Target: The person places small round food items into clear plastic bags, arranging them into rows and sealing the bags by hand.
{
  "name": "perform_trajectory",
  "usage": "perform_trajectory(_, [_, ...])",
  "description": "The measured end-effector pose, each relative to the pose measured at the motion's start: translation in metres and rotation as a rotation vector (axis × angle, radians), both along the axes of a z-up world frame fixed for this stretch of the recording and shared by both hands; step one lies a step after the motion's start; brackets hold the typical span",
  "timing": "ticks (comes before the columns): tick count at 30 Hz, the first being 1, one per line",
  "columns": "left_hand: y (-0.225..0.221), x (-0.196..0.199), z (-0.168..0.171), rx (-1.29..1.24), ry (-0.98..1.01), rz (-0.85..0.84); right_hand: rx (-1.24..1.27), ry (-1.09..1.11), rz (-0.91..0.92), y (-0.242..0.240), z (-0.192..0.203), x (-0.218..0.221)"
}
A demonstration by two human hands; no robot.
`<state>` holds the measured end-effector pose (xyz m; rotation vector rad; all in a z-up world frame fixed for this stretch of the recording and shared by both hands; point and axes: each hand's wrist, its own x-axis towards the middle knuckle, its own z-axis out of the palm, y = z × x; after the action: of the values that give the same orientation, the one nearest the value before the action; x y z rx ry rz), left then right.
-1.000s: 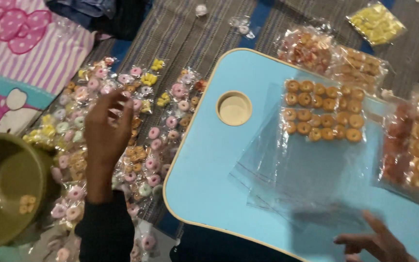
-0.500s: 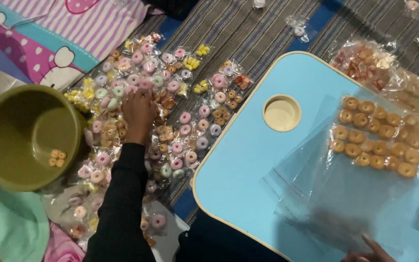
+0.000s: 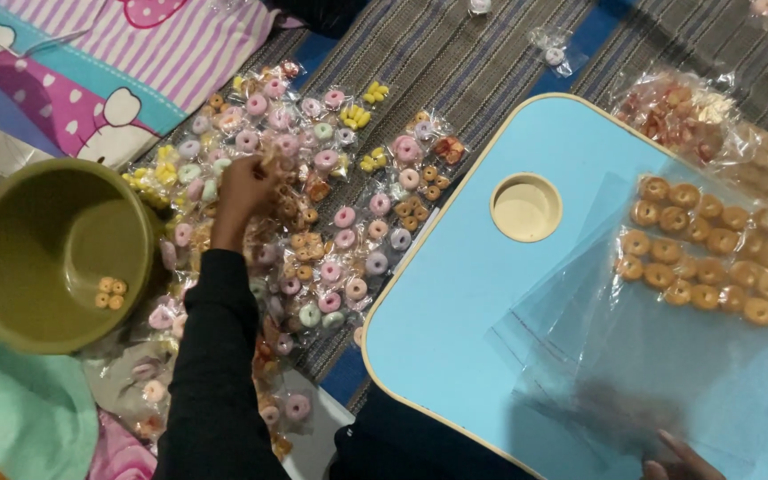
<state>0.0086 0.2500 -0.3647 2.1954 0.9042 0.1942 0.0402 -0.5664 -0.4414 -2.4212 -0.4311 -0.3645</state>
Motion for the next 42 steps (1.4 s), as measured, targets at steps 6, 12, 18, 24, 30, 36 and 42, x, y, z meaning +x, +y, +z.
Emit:
perform_trajectory(6, [0.005, -0.010, 0.051, -0.298, 0.439, 0.014, -0.079, 0.940, -0.210, 0.060, 0.108, -0.020])
perform_trajectory(12, [-0.022, 0.000, 0.049, 0.093, 0.457, -0.107, 0.104, 0.745, 0.020, 0.027, 0.081, -0.041])
perform_trajectory(18, [-0.029, 0.001, 0.078, -0.148, 0.661, -0.052, -0.189, 1.107, -0.195, 0.058, 0.108, -0.023])
perform_trajectory(24, [0.012, -0.008, 0.059, 0.069, 0.988, -0.206, -0.309, 1.032, -0.104, 0.045, 0.090, -0.014])
perform_trajectory(30, [0.013, -0.012, 0.035, -0.269, 0.445, -0.111, -0.212, 0.738, -0.053, 0.079, 0.130, -0.035])
perform_trajectory(36, [-0.047, -0.002, 0.078, -0.231, 0.351, -0.071, -0.137, 0.744, 0.257, 0.013, 0.078, -0.011])
perform_trajectory(42, [-0.056, 0.002, 0.075, -0.283, 0.411, -0.040, -0.252, 0.614, 0.081, 0.086, 0.144, -0.034])
